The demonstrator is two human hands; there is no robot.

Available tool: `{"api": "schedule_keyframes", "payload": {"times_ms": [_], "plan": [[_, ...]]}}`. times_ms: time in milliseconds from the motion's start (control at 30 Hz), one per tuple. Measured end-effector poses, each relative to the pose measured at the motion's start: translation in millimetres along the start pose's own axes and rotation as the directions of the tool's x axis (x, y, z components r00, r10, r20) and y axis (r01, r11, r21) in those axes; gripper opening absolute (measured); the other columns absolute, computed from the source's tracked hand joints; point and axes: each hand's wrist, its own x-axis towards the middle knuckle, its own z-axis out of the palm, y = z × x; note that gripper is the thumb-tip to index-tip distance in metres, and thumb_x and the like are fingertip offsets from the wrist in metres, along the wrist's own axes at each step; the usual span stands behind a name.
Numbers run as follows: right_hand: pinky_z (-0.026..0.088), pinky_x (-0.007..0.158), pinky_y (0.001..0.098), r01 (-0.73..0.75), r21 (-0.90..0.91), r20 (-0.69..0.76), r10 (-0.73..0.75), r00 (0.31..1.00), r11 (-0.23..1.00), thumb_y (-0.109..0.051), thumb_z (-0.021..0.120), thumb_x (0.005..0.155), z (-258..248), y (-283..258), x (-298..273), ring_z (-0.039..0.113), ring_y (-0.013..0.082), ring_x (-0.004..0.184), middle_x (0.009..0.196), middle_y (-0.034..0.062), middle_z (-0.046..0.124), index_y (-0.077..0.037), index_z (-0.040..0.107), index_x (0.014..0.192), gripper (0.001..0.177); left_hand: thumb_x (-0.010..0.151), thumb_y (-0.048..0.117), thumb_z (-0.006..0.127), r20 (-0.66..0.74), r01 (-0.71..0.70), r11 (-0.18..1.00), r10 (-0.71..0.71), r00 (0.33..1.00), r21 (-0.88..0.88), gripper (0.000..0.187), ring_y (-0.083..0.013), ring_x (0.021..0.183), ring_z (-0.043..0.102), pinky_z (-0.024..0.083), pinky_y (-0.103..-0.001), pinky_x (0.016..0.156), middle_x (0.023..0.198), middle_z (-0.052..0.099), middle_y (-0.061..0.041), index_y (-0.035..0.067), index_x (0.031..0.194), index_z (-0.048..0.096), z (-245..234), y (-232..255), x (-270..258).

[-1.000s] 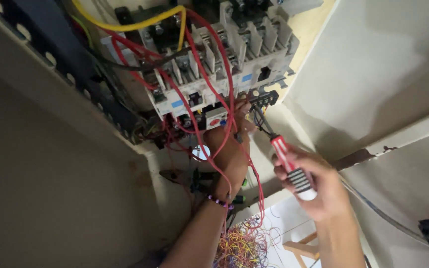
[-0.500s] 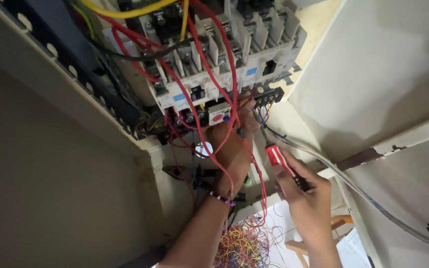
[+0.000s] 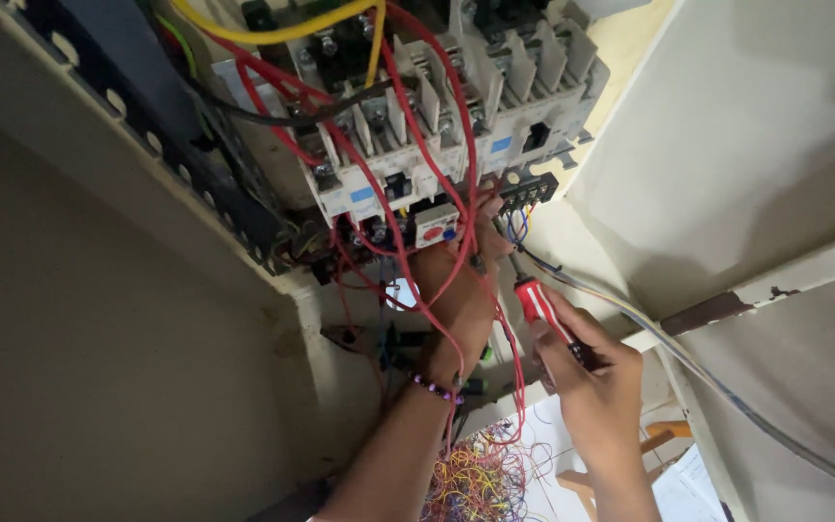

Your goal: Connecting and securing electrical wires inside a control panel using a screwdriver to tighten terminal connections.

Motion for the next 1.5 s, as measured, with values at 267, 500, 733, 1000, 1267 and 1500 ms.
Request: {"api": "schedule_keyframes", "payload": {"times_ms": [267,500,733,1000,1267,1500], "plan": [[0.034,0.053,0.0270,0.018,0.050,0.001,-0.018,1.000,0.999,-0.013,0.069,0.089,4.0,-1.8,-2.9,0.039,0.0120,0.059,0.064,0.0035,0.059,-0.011,0.077,0.130,0.042,0.087,0.006,0.039,-0.057,0.131,0.991,-0.131,0.990,-0.019,0.040,-0.0226,0.126,0.067,0.047,-0.036,0.100,0.115,0.077,-0.015,0.005,0.054,0.061,5.6,14.7,-4.4],[0.042,0.061,0.0351,-0.309,0.450,0.132,0.279,0.951,0.838,0.005,0.059,0.087,-2.7,5.8,19.1,0.056,0.0273,0.069,0.106,0.0278,0.075,0.000,0.068,0.136,0.050,0.073,0.005,0.038,0.042,0.165,0.969,-0.160,0.986,-0.182,0.032,-0.0245,0.141,0.055,0.036,-0.040,0.116,0.141,0.065,-0.019,0.002,0.052,0.062,-2.8,4.0,1.9],[0.011,0.027,0.0194,-0.527,0.467,0.677,0.096,0.730,0.710,-0.012,0.067,0.088,-11.3,8.0,34.3,0.029,0.0053,0.043,0.069,0.0023,0.045,-0.008,0.051,0.084,0.017,0.090,-0.008,0.053,0.132,-0.265,0.774,0.232,0.964,0.575,0.030,-0.0201,0.115,0.074,0.059,-0.033,0.099,0.113,0.080,-0.006,0.009,0.071,0.070,6.7,22.0,-10.9],[0.043,0.047,0.0260,-0.222,0.324,0.337,0.107,0.935,0.920,-0.003,0.067,0.081,-17.3,14.3,23.1,0.057,0.0182,0.062,0.090,0.0145,0.072,0.004,0.060,0.146,0.066,0.092,-0.009,0.053,0.285,-0.537,0.698,0.455,0.844,0.473,0.031,-0.0218,0.115,0.072,0.059,-0.033,0.098,0.112,0.076,-0.012,0.006,0.069,0.068,3.0,10.8,-10.4],[0.045,0.055,0.0283,0.487,-0.379,0.029,-0.515,0.856,0.787,-0.003,0.071,0.085,8.7,25.1,8.2,0.053,0.0141,0.063,0.097,0.0036,0.062,-0.014,0.072,0.129,0.045,0.096,0.044,0.063,-0.025,-0.025,0.355,0.135,0.990,0.935,0.034,-0.0134,0.065,0.066,0.046,-0.030,0.057,0.071,0.069,0.003,0.016,0.077,0.064,3.4,8.9,-22.8],[0.032,0.044,0.0271,-0.238,0.058,-0.194,0.245,0.950,0.969,-0.007,0.077,0.071,-25.8,-21.8,-21.5,0.038,0.0118,0.046,0.047,0.0112,0.048,-0.019,0.081,0.127,0.058,0.089,0.026,0.031,0.230,0.275,0.961,-0.273,0.934,0.024,0.041,-0.0059,0.069,0.047,0.020,-0.015,0.058,0.078,0.062,0.000,0.007,0.089,0.067,11.6,13.0,-25.3]]}}
